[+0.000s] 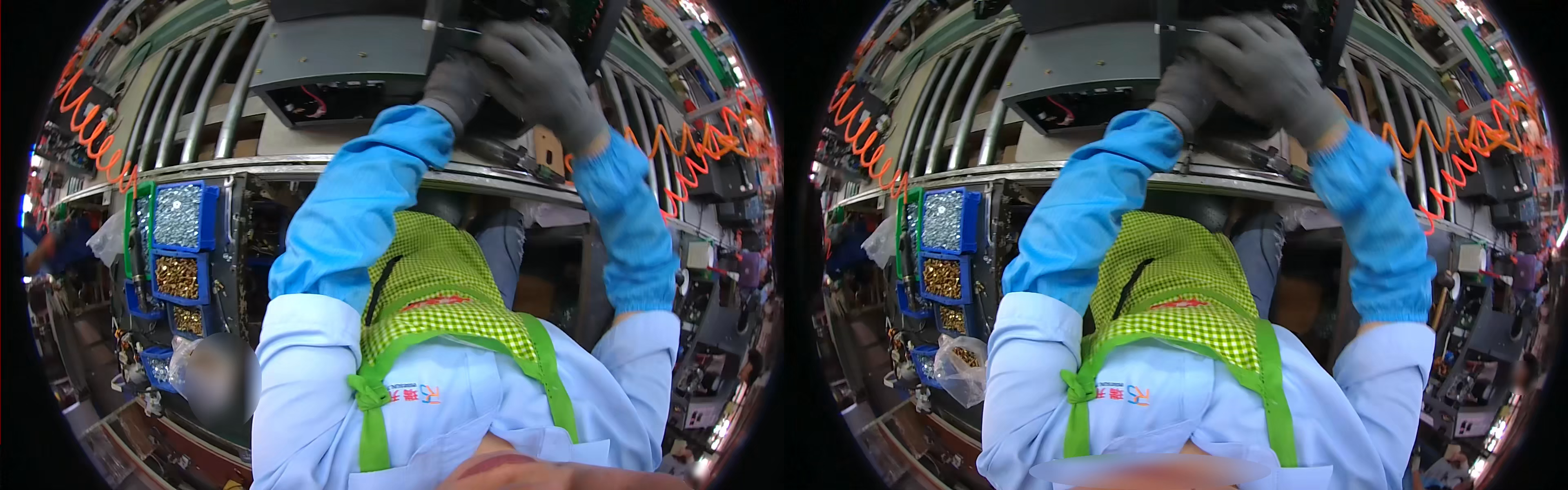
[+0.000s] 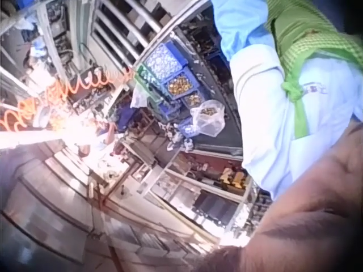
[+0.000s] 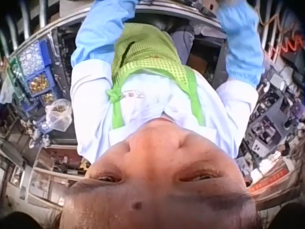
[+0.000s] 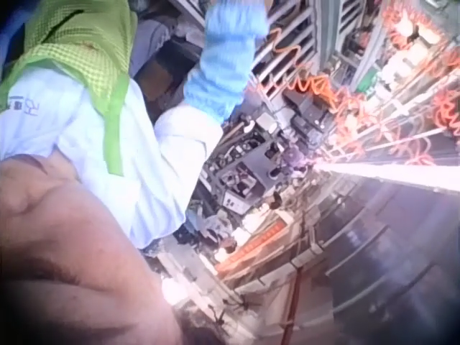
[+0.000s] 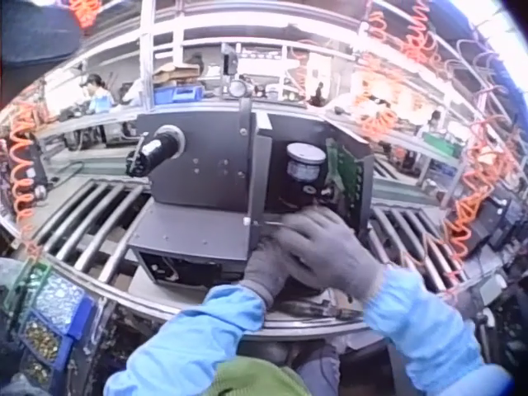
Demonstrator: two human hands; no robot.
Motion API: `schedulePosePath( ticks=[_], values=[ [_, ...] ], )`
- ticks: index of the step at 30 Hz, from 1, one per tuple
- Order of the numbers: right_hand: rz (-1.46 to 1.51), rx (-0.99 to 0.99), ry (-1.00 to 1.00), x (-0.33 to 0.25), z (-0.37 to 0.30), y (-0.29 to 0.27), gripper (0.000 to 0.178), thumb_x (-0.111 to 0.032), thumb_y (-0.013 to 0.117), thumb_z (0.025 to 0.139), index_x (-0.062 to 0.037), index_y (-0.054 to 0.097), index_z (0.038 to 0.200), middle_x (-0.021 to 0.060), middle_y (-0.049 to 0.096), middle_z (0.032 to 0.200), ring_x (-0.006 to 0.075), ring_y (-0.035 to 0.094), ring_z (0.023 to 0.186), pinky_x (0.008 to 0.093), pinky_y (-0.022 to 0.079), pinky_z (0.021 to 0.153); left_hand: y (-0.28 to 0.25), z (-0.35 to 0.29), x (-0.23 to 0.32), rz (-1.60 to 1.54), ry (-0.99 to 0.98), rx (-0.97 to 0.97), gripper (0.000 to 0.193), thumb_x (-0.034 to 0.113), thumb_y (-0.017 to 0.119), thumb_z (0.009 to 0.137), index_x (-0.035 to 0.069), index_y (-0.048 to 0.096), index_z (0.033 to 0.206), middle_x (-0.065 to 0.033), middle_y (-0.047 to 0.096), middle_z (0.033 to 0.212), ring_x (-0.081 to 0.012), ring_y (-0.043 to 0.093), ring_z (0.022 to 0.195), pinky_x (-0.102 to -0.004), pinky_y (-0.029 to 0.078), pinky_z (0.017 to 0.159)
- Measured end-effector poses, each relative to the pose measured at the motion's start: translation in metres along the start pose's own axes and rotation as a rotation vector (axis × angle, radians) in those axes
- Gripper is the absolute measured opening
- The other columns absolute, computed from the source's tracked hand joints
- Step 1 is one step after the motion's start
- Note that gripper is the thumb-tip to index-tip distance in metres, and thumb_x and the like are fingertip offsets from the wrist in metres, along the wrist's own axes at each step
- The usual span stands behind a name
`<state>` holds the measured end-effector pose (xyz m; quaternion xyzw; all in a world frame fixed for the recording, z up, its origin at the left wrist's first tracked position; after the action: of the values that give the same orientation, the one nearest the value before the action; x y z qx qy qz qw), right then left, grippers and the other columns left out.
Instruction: The person assembles electronic machine components by securing fasteners and screws into a metal chassis and machine subassembly using a pneumatic screwdriver, wrench, and pliers.
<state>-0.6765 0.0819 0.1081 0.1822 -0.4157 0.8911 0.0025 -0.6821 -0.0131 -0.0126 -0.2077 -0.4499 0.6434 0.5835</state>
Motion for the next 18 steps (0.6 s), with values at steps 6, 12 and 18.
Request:
schedulePosePath(
  ticks=[6,12,18],
  values=[
    [0.29,-0.595,0.618,-0.003,-0.188,0.065,0.039,-0.029,0.067,0.077,-0.0039,0.059,0.106,0.0146,0.059,0.107,0.0332,0.057,0.099,0.0418,0.046,0.082,0.016,-0.017,0.022,0.437,0.13,0.062,0.034,0.02,0.056,0.08,0.003,0.054,0.109,-0.0197,0.056,0.112,-0.0348,0.051,0.11,-0.0451,0.044,0.089],
    [0.254,-0.803,0.885,-0.001,-0.263,0.107,0.088,-0.044,0.066,0.074,-0.0036,0.028,0.142,0.0211,0.045,0.131,0.0363,0.05,0.114,0.0427,0.042,0.095,-0.012,-0.018,0.039,0.229,0.179,0.041,0.04,0.027,0.056,0.082,0.005,0.05,0.115,-0.0197,0.054,0.114,-0.037,0.052,0.108,-0.0489,0.041,0.091],
    [0.383,-0.669,0.772,-0.003,-0.243,0.106,0.075,-0.038,0.067,0.074,-0.004,0.038,0.134,0.0215,0.048,0.125,0.0378,0.052,0.111,0.0428,0.043,0.092,-0.001,0.008,0.018,0.179,-0.046,-0.248,0.034,0.029,0.053,0.087,0.012,0.05,0.116,-0.016,0.06,0.104,-0.035,0.06,0.096,-0.0489,0.049,0.079]
  ],
)
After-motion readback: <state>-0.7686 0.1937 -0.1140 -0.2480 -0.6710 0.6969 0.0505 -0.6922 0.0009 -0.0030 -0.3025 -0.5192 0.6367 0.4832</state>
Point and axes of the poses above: each hand's wrist, its own z-axis towards the middle knuckle, its own y-axis out of the palm, x = y × z, the point moved 6 cm from there along z, towards the middle knuckle
